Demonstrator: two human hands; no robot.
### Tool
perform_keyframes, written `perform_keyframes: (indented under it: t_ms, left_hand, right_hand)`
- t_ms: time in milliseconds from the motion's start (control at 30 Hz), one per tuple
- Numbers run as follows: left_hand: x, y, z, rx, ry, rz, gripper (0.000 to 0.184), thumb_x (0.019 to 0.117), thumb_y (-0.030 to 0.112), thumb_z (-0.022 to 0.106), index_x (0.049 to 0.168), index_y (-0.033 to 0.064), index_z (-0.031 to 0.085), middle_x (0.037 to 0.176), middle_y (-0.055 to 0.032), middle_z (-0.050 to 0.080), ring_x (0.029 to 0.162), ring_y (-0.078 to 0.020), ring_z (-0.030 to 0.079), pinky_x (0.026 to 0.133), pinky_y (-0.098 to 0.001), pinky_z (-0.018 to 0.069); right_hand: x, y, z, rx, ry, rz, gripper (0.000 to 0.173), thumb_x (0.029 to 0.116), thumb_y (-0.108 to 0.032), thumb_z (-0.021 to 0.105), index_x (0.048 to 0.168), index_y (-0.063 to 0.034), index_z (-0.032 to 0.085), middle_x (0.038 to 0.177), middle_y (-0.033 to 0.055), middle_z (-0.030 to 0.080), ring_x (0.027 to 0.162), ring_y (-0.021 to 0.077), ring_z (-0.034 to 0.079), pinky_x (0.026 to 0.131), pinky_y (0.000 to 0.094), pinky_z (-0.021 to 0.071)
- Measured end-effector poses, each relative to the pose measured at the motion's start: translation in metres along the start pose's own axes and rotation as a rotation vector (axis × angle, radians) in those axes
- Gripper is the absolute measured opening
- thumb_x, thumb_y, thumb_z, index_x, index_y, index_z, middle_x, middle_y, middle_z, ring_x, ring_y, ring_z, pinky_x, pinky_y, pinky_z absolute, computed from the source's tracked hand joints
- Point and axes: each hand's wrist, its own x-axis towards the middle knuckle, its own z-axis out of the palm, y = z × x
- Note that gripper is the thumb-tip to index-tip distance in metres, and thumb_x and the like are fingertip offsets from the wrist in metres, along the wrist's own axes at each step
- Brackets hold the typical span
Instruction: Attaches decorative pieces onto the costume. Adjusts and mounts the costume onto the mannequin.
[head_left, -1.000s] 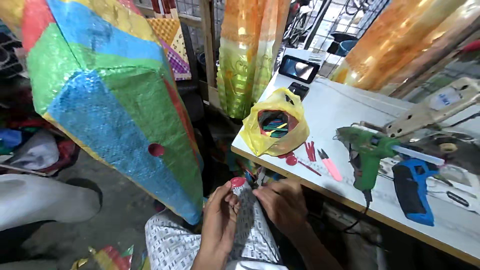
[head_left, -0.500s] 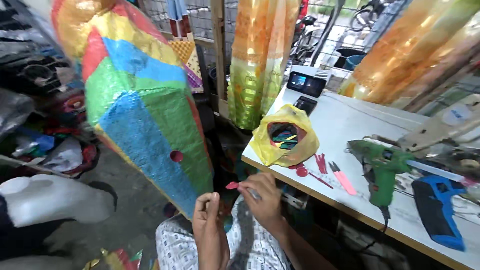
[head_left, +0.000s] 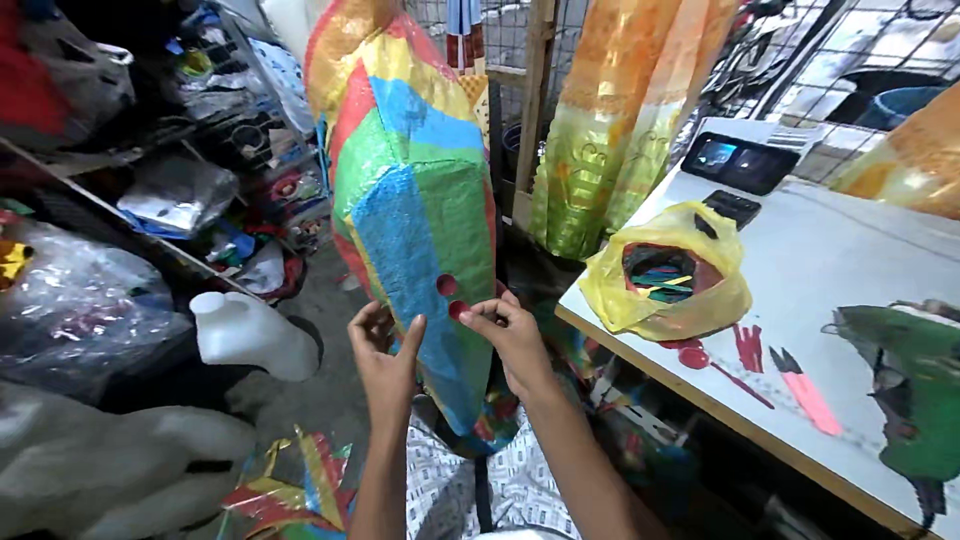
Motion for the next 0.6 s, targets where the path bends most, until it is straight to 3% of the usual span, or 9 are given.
perform_keyframes:
  t_ms: [133, 333, 600]
  left_hand:
    - [0.007, 0.001, 0.005, -0.001, -0.014, -0.024, 0.079, 0.0842, 0.021, 0.079, 0.148, 0.0010, 0.036, 0.125, -0.0101, 0.058, 0.107, -0.0106, 0.061, 0.090, -0.0264, 0.0527]
    - [0.015, 0.004, 0.019, -0.024, -0.064, -0.036, 0.101, 0.0752, 0.014, 0.087, 0.155, 0.0045, 0.026, 0.131, -0.0124, 0.059, 0.113, -0.0118, 0.063, 0.094, -0.0282, 0.0556]
    - [0.025, -0.001, 0.034, 0.058, 0.017, 0.002, 0.100, 0.0747, 0.016, 0.090, 0.154, 0.0020, 0.030, 0.138, -0.0182, 0.055, 0.121, -0.0170, 0.060, 0.101, -0.0328, 0.0520]
  right_hand:
    - [0.009, 0.002, 0.006, -0.033, 0.021, 0.030, 0.013, 0.0848, -0.014, 0.082, 0.085, -0.0071, 0.071, 0.134, 0.0182, 0.055, 0.125, 0.0230, 0.051, 0.099, 0.0387, 0.0475]
    - [0.015, 0.004, 0.012, -0.039, 0.053, 0.039, 0.009, 0.0853, -0.010, 0.080, 0.084, -0.0067, 0.072, 0.128, 0.0200, 0.055, 0.121, 0.0243, 0.051, 0.097, 0.0374, 0.0468]
    - [0.015, 0.004, 0.016, -0.103, 0.064, -0.023, 0.008, 0.0887, -0.014, 0.079, 0.089, -0.0067, 0.076, 0.124, 0.0181, 0.058, 0.115, 0.0213, 0.053, 0.094, 0.0338, 0.0460]
